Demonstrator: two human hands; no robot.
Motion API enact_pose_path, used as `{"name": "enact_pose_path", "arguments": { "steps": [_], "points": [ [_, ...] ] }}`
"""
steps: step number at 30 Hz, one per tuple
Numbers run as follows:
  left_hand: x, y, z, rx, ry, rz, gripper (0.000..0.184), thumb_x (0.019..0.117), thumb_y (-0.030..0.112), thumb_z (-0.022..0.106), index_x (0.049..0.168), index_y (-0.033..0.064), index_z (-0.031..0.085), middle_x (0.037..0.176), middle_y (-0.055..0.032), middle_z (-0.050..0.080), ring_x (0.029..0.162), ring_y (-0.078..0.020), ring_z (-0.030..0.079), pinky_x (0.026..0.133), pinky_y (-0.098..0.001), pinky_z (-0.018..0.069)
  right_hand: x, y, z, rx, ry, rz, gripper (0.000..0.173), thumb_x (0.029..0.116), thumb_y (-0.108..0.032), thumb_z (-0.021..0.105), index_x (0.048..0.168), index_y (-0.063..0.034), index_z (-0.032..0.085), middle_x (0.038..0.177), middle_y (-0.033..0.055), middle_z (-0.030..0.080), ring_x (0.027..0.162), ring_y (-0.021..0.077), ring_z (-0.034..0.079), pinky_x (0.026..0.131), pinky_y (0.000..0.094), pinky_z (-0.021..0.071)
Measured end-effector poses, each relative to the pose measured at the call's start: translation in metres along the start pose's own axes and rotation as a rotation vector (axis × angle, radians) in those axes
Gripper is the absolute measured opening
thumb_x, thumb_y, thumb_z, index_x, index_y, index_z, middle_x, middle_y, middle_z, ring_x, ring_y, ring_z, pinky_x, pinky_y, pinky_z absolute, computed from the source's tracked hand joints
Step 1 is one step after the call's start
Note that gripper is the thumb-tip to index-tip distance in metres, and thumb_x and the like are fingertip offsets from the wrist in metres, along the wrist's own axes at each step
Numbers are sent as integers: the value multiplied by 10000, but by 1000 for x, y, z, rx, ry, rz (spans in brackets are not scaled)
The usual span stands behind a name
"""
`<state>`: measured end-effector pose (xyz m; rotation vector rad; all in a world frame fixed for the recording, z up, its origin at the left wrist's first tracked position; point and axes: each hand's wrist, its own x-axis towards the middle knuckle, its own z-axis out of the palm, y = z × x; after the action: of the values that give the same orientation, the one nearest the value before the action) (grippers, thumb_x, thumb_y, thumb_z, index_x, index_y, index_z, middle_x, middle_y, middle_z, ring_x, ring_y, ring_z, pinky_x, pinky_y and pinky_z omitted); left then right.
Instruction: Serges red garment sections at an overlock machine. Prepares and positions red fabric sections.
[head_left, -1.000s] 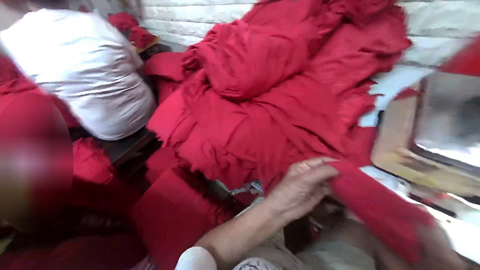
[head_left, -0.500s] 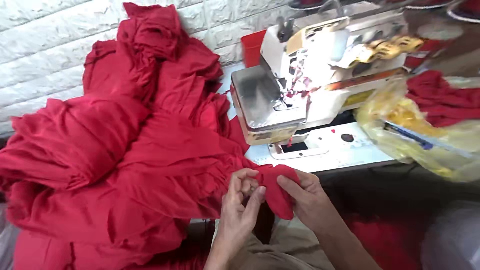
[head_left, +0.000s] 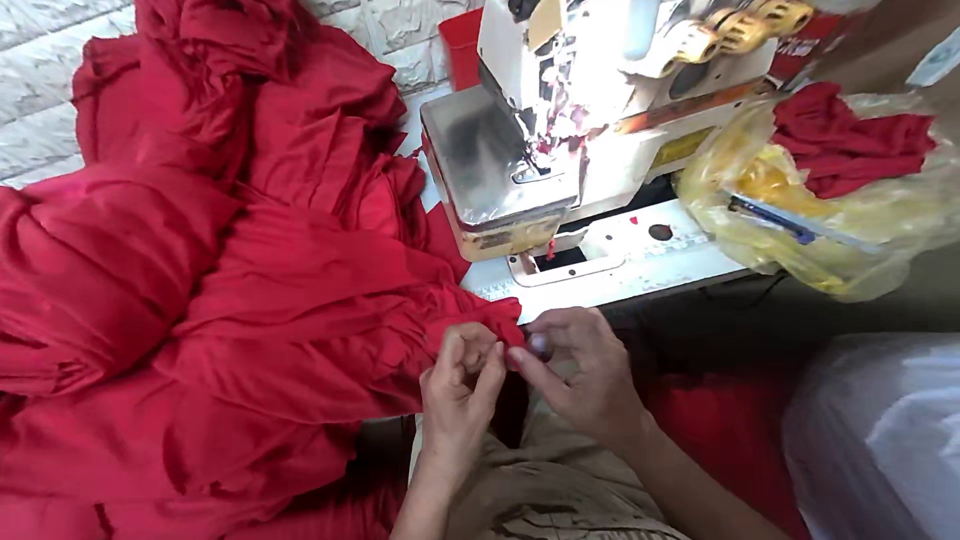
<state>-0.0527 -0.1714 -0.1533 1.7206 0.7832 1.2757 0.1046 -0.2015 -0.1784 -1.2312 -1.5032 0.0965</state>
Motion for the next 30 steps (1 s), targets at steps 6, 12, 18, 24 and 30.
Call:
{"name": "enact_pose_path", "arguments": {
  "steps": [6, 12, 18, 24, 30],
  "points": [
    [-3, 3, -26, 497, -246, 214, 267, 924, -8, 534, 1063, -1, 761, 933, -111, 730, 843, -121, 696, 792, -217, 564, 10, 0, -24, 356, -76, -45, 145, 1039, -176, 522, 1052, -125, 657, 885, -48, 646, 782, -43, 604, 708, 118, 522],
    [3, 15, -34, 377, -194, 100, 231, 976, 18, 532, 1112, -37, 710, 857, -55, 720, 676, -18, 620, 639, -166, 533, 14, -5, -26, 161, -180, 13, 321, 1016, -368, 596, 1049, -58, 674, 822, -26, 658, 729, -8, 599, 684, 181, 525],
    [4, 10, -32, 366, -206, 203, 190, 952, -15, 526, 975, -31, 714, 878, -94, 702, 743, -64, 641, 698, -181, 542, 5, -8, -5, 213, -219, 56, 197, 1030, -202, 564, 1094, -40, 655, 879, 15, 688, 766, 33, 625, 713, 210, 532],
    [9, 12, -55, 527, -447, 181, 217, 996, 154, 627, 1090, 3, 751, 1057, -147, 691, 957, -146, 666, 877, -218, 538, 24, 8, -30, 514, -216, -89, 242, 1025, -96, 477, 984, -77, 715, 864, -26, 657, 835, -31, 602, 762, 121, 500],
    [19, 6, -56, -119, -217, 95, 360, 1101, 308, 452, 918, 99, 682, 1067, 13, 702, 1151, -77, 608, 1034, -282, 473, 21, 19, -23, 510, -483, 13, 396, 1066, -324, 515, 888, -25, 705, 964, 33, 642, 954, 18, 586, 829, 164, 490]
  ]
}}
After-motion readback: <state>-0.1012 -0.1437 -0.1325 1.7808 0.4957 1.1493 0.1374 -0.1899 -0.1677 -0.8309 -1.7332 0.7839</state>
